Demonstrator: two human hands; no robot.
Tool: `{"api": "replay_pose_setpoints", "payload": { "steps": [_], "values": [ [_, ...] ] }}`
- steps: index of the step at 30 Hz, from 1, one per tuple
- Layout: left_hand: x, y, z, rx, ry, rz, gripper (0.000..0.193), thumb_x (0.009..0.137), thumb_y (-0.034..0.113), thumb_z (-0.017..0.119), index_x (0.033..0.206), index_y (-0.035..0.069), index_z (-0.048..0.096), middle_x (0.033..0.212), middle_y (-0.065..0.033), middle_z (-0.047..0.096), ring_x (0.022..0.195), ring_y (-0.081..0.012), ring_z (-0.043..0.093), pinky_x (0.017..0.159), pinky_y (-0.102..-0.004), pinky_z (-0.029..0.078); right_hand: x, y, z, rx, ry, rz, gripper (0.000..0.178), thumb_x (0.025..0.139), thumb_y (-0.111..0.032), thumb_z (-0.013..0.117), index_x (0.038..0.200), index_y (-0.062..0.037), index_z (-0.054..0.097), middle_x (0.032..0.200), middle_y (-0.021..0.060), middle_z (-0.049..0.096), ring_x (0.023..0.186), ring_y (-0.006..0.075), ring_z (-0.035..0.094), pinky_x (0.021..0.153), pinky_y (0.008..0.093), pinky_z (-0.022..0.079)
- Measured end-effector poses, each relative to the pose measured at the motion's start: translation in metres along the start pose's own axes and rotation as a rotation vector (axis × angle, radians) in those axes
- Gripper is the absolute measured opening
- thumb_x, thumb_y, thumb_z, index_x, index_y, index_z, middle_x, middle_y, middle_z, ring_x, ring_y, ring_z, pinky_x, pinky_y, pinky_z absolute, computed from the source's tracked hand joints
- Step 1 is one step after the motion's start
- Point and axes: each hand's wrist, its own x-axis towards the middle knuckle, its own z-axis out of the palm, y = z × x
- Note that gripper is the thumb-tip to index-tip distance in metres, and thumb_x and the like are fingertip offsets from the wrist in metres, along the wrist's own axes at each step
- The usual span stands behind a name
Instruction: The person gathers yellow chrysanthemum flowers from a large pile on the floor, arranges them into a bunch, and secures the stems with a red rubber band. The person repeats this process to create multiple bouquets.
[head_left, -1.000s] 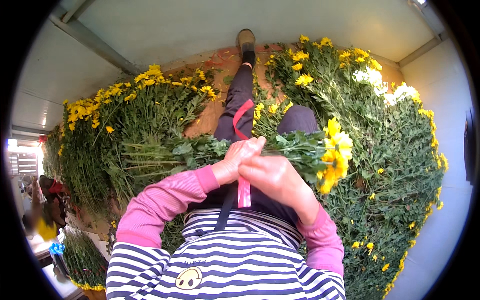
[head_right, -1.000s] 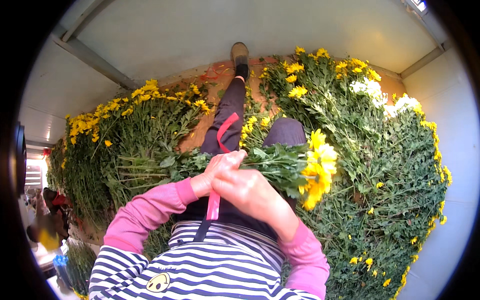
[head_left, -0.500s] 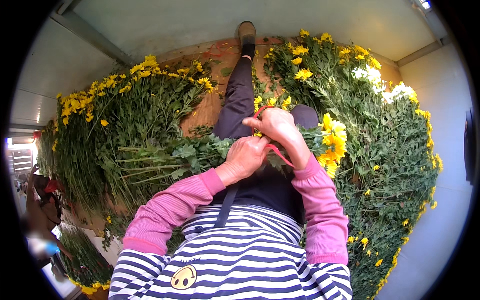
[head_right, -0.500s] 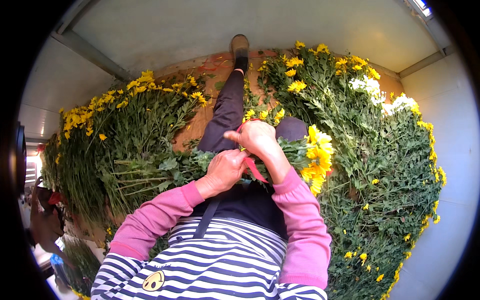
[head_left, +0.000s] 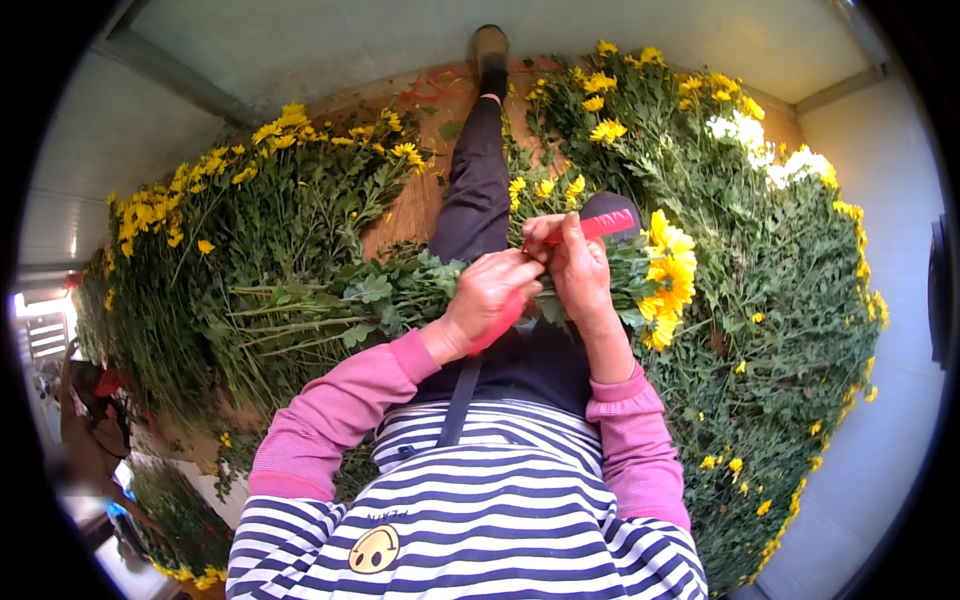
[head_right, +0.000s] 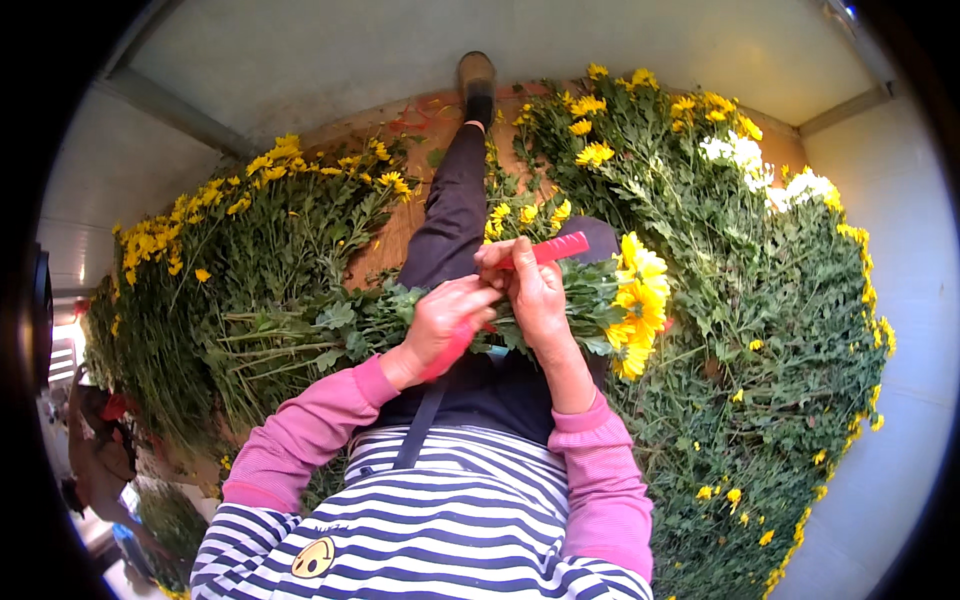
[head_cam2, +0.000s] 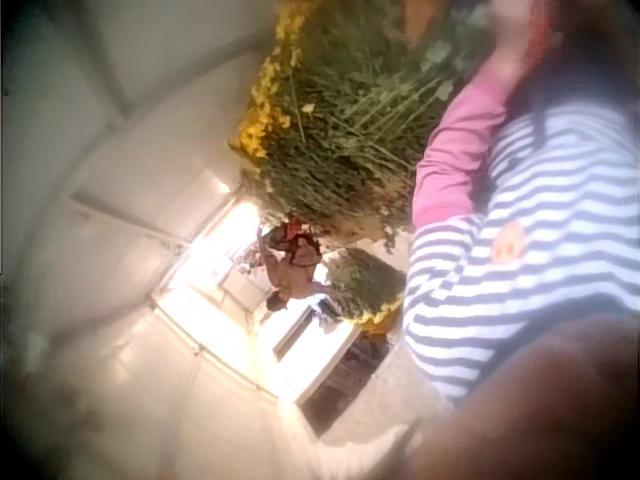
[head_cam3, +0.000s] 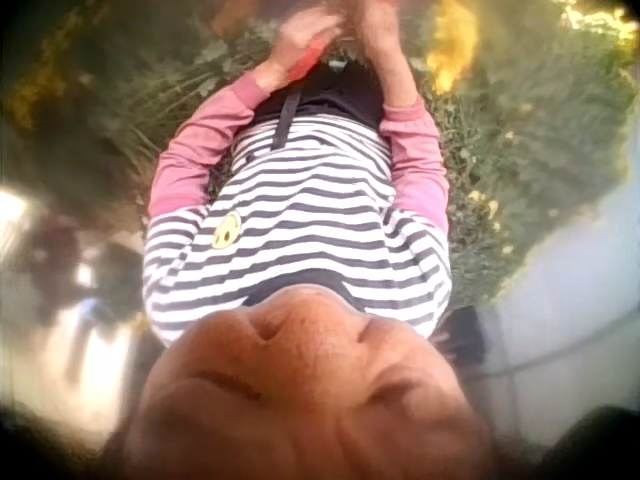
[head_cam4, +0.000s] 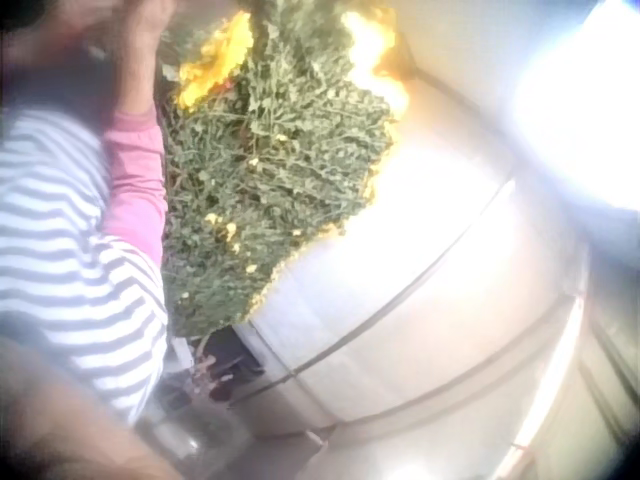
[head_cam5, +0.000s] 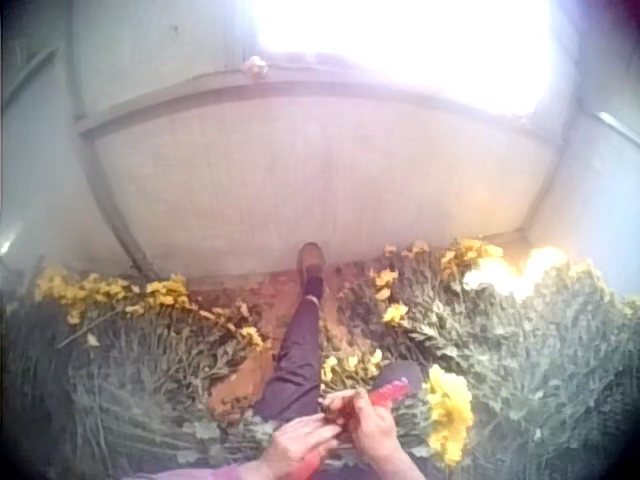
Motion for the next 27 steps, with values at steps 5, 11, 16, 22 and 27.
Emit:
{"api": "replay_pose_setpoints", "payload": {
  "steps": [5, 11, 16, 22, 27],
  "values": [
    [0.009, -0.001, -0.011, -0.304, 0.134, -0.473, 0.021, 0.096, 0.016, 0.055, 0.09, -0.003, 0.062, 0.085, -0.0095, 0.062, 0.076, -0.0178, 0.06, 0.069, -0.0279, 0.047, -0.005, -0.014, 0.012, -0.066, -0.112, 0.03, 0.048, 0.104, -0.037, 0.033, 0.088, -0.0004, 0.058, 0.095, 0.0106, 0.06, 0.078, 0.0144, 0.051, 0.072, 0.0284, 0.042],
    [0.018, -0.031, -0.001, -0.816, -0.134, -0.774, 0.034, 0.101, 0.032, 0.047, 0.097, 0.001, 0.063, 0.084, 0.0025, 0.061, 0.078, -0.0082, 0.056, 0.072, -0.0232, 0.045, -0.008, -0.012, 0.014, -0.19, -0.02, 0.019, 0.047, 0.103, -0.04, 0.037, 0.103, 0.0013, 0.059, 0.093, 0.0077, 0.059, 0.071, 0.0083, 0.048, 0.066, 0.022, 0.04],
    [0.023, -0.042, -0.039, -1.199, -0.355, -0.895, 0.024, 0.097, 0.023, 0.053, 0.092, 0.002, 0.061, 0.082, -0.0017, 0.06, 0.078, -0.0095, 0.055, 0.075, -0.0236, 0.045, -0.011, -0.03, 0.033, -0.938, -0.174, -0.192, 0.051, 0.076, 0.0, 0.069, 0.122, -0.0009, 0.045, 0.106, 0.013, 0.054, 0.103, 0.0248, 0.058, 0.083, 0.0343, 0.049],
    [0.033, -0.031, -0.053, -0.953, -0.429, -0.823, 0.017, 0.08, 0.0, 0.068, 0.097, -0.002, 0.065, 0.091, -0.0062, 0.066, 0.086, -0.0138, 0.061, 0.082, -0.0279, 0.049, -0.001, -0.024, 0.013, -0.869, -0.275, -0.049, 0.041, 0.08, 0.011, 0.052, 0.118, 0.0002, 0.048, 0.108, 0.0136, 0.059, 0.09, 0.0194, 0.065, 0.068, 0.0268, 0.053],
    [0.03, -0.021, -0.027, -0.115, -0.207, -0.239, 0.022, 0.077, -0.004, 0.068, 0.098, 0.001, 0.065, 0.088, -0.0058, 0.067, 0.083, -0.0127, 0.066, 0.072, -0.0266, 0.053, 0.011, -0.015, -0.002, -0.826, -0.235, -0.019, 0.045, 0.081, 0.011, 0.044, 0.125, 0.0009, 0.046, 0.114, 0.0138, 0.059, 0.102, 0.0201, 0.063, 0.083, 0.0301, 0.052]
  ]
}}
